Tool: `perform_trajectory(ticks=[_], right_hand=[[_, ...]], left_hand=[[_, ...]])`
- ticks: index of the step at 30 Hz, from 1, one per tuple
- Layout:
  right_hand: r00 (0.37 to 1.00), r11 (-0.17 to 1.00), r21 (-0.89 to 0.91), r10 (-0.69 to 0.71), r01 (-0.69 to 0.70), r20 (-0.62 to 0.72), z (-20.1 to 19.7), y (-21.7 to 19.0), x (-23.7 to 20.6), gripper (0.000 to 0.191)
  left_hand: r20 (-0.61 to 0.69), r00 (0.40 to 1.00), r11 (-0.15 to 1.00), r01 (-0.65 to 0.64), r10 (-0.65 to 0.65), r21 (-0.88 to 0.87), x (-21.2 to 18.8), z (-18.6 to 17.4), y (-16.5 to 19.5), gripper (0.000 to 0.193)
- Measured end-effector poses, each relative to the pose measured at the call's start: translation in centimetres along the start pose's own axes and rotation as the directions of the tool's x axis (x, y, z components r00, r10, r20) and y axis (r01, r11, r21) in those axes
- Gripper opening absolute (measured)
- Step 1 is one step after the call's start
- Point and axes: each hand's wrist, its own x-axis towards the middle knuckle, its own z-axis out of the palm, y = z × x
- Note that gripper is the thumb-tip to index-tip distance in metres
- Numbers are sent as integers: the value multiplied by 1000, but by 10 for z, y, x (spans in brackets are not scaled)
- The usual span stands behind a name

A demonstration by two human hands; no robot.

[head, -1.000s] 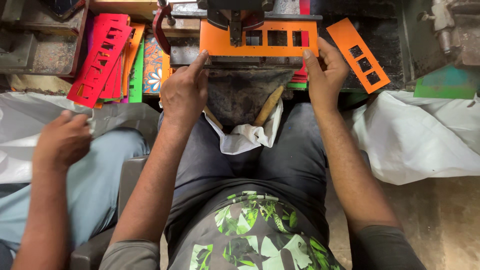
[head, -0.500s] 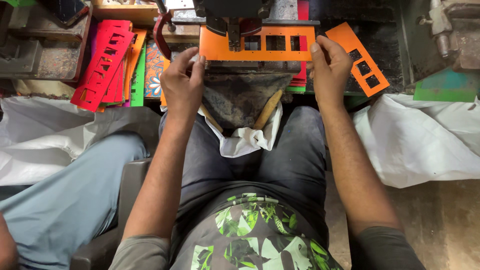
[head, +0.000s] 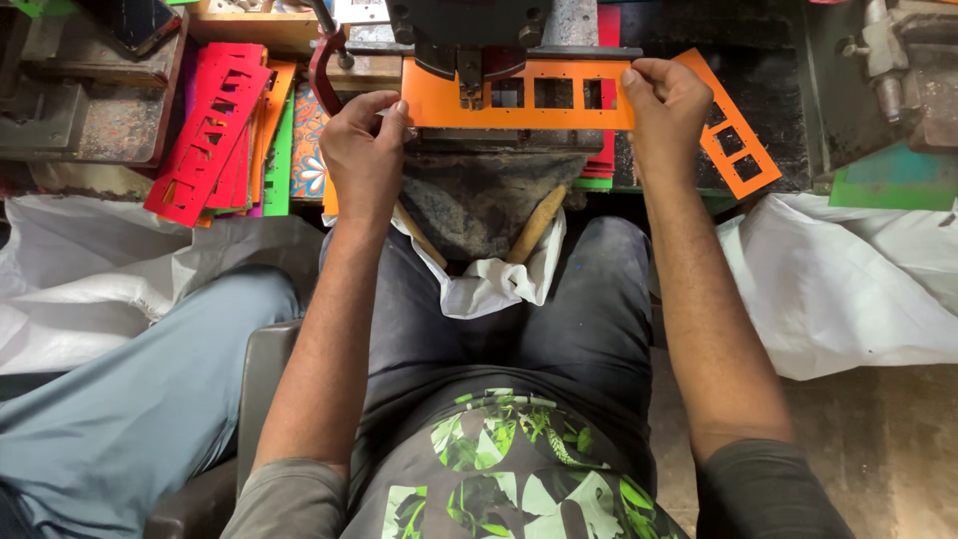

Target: The person repeatedly places colorful plastic frames under a press machine, activates the press to cut or emboss the frames, then removes and stacks them. The person handles orange, green, red, and blue frames one at a time, maintaining a steady workflow.

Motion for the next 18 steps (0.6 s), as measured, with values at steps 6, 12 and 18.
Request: perform_trajectory(ticks=[6, 12, 18], right_hand=[[1000, 997, -75, -3, 4, 13, -4, 1, 6, 21], [997, 997, -45, 66, -64, 41, -5, -3, 4, 27], [903, 942, -61, 334, -330, 271, -46, -24, -37, 31]], left_hand=[[8, 1000, 1000, 8, -8, 1, 3, 0, 0, 17], [27, 1000, 998, 7, -9, 63, 5, -2, 3, 17], [279, 955, 970, 29, -98, 243, -16, -46, 9, 14]])
